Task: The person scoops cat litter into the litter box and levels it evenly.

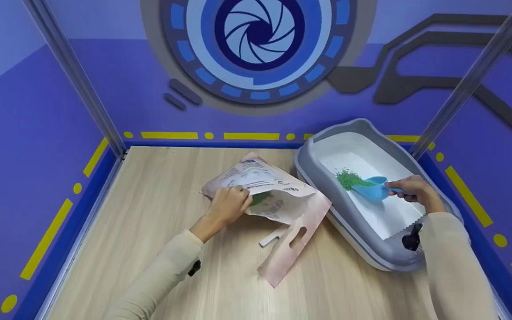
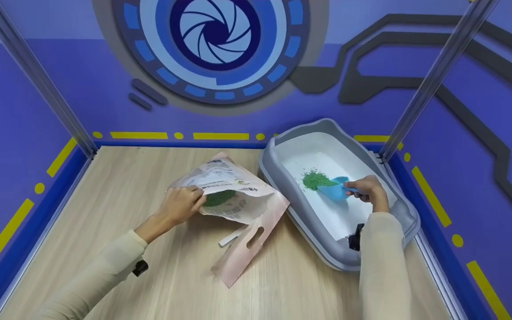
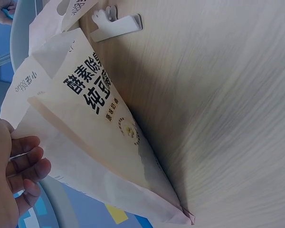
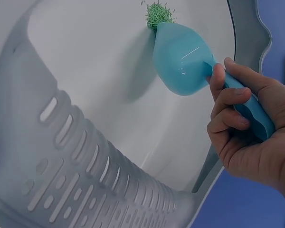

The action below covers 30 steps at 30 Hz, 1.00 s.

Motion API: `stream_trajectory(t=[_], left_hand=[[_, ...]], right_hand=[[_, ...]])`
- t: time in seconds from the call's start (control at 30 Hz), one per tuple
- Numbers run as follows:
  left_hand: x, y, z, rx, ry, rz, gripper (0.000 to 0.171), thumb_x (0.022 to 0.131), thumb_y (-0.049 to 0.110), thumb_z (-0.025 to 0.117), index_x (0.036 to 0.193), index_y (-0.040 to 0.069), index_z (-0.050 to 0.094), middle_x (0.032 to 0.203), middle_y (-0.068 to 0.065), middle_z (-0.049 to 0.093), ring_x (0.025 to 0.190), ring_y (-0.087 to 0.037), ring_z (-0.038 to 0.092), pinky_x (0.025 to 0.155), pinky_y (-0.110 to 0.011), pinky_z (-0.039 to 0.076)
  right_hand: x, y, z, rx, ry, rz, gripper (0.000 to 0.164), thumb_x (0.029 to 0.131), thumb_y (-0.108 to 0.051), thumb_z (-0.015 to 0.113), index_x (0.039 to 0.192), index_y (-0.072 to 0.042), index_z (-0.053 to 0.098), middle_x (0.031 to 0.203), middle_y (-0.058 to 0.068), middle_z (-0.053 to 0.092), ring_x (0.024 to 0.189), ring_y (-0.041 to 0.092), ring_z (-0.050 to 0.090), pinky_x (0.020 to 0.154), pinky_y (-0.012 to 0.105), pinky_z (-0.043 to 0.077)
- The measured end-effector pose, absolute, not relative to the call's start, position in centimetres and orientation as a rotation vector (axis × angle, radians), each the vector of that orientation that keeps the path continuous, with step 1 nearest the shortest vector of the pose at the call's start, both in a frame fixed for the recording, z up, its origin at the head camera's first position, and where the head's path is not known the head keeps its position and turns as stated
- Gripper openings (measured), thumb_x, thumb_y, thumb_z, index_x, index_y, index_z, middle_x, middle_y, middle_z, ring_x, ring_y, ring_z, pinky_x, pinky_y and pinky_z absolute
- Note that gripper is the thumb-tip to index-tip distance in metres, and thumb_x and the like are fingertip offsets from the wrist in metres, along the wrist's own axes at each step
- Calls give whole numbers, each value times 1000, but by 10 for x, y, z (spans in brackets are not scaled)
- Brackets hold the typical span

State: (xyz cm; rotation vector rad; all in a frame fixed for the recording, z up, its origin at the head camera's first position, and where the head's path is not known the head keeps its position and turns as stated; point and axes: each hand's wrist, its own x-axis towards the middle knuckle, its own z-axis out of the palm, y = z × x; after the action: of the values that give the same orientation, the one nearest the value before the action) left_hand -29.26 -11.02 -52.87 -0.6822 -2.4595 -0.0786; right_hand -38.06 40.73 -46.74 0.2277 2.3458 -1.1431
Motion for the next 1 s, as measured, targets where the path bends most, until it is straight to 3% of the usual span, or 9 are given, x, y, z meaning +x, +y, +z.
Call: stream_trajectory(t=[0.23, 0.33, 0.5, 0.7, 0.83, 1.0], left_hand=[[-292, -108, -529, -674, -2478, -82, 32, 97, 28, 63, 70, 11, 64, 67, -4, 67, 54, -24, 64, 46, -39, 48], [-293, -107, -529, -678, -2482, -94, 31, 96, 28, 64, 70, 11, 64, 67, -5, 67, 54, -24, 64, 46, -39, 47], [-294, -105, -530, -677, -2492, -93, 31, 97, 28, 63, 71, 11, 64, 67, -5, 67, 55, -24, 64, 47, -39, 47], [-293, -104, -531, -684, -2498, -99, 32, 97, 28, 62, 71, 11, 64, 68, -4, 68, 56, -25, 66, 48, -39, 48], [-292, -104, -531, -675, -2515, -117, 33, 97, 28, 62, 70, 11, 64, 69, -4, 68, 58, -26, 67, 48, -40, 50], [-291, -105, -531, -661, -2543, -131, 33, 98, 28, 61, 70, 10, 64, 69, -5, 69, 59, -27, 68, 49, -41, 51]], right_hand=[[-378, 412, -462, 217, 2333, -1099, 25, 102, -30, 61, 87, -15, 73, 64, -15, 68, 51, -1, 43, 52, 17, 37], [-379, 409, -455, 164, 2374, -1039, 24, 101, -27, 62, 97, -6, 73, 66, -12, 70, 51, 0, 44, 51, 18, 37], [-384, 400, -440, 32, 2511, -831, 38, 98, -24, 66, 107, 13, 70, 63, -8, 68, 49, 1, 41, 50, 20, 35], [-383, 397, -432, 17, 2582, -636, 38, 95, -22, 68, 106, 14, 71, 62, -6, 67, 53, 5, 43, 53, 24, 36], [-375, 393, -426, 22, 2701, -426, 43, 93, -24, 70, 115, 13, 69, 65, 1, 70, 63, 17, 55, 65, 37, 40], [-367, 387, -418, -1, 2807, -308, 49, 93, -21, 72, 130, 10, 61, 87, 16, 77, 96, 42, 62, 87, 65, 41]])
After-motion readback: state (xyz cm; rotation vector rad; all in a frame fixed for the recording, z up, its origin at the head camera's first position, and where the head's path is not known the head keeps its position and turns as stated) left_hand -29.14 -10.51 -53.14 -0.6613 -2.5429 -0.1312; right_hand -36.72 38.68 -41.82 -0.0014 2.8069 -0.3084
